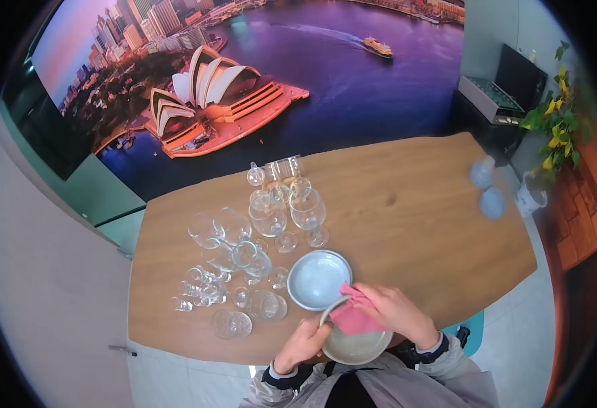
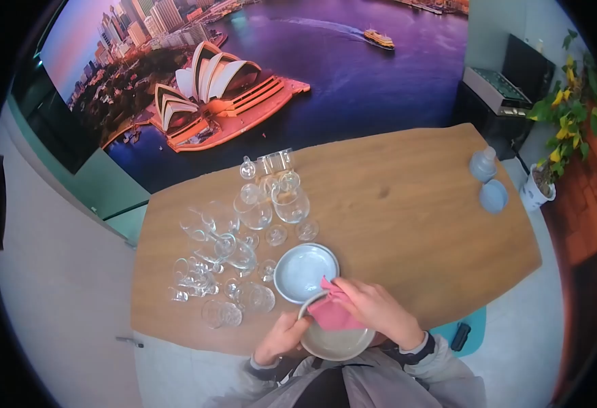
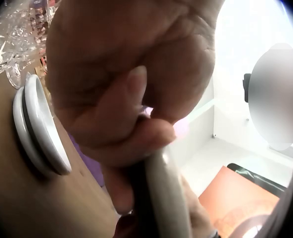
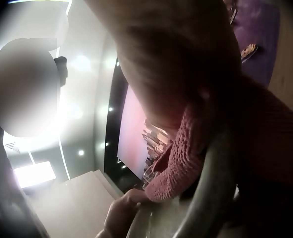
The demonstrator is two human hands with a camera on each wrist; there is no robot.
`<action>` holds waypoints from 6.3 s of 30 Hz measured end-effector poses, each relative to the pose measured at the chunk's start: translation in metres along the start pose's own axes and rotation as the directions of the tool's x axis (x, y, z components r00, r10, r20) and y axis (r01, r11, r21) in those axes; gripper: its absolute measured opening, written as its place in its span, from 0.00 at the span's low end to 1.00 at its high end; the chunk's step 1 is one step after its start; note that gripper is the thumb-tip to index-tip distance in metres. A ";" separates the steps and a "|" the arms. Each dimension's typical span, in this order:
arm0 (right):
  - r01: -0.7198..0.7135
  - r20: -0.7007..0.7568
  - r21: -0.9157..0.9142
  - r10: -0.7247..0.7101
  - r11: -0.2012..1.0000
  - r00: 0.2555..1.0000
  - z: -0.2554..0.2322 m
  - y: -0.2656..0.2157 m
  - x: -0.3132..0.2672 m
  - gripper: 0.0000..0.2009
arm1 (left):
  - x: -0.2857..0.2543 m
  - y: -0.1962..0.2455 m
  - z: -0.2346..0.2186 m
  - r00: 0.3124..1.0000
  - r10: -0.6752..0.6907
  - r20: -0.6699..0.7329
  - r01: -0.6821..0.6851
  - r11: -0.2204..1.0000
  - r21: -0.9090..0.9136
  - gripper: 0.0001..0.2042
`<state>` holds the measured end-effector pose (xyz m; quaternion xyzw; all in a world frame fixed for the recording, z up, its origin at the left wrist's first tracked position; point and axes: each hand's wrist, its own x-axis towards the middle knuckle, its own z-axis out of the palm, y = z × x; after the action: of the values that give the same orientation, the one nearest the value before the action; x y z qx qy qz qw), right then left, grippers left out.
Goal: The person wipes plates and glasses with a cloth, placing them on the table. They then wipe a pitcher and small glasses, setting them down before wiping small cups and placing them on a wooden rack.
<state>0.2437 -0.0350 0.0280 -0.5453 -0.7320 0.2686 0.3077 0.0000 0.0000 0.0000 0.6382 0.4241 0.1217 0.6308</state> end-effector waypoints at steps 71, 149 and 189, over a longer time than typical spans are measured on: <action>-0.619 -0.864 0.452 0.488 0.642 -0.124 -0.116 0.338 -0.283 0.21 | 0.030 -0.046 0.015 0.902 -0.271 -0.335 0.115 0.901 -0.419 0.25; 0.029 -0.402 -0.348 -0.177 0.937 0.899 0.030 0.001 -0.005 0.11 | 0.027 -0.006 0.010 0.960 0.041 -0.277 -0.172 0.868 -0.466 0.18; -0.335 -0.186 0.624 0.550 0.706 0.814 0.023 0.031 -0.072 0.21 | 0.034 -0.008 0.042 0.991 0.096 -0.098 -0.130 0.888 -0.440 0.17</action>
<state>0.2616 -0.0976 -0.0214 -0.6306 -0.3939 0.4352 0.5077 0.0468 -0.0069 -0.0277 0.4955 0.3700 0.2755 0.7360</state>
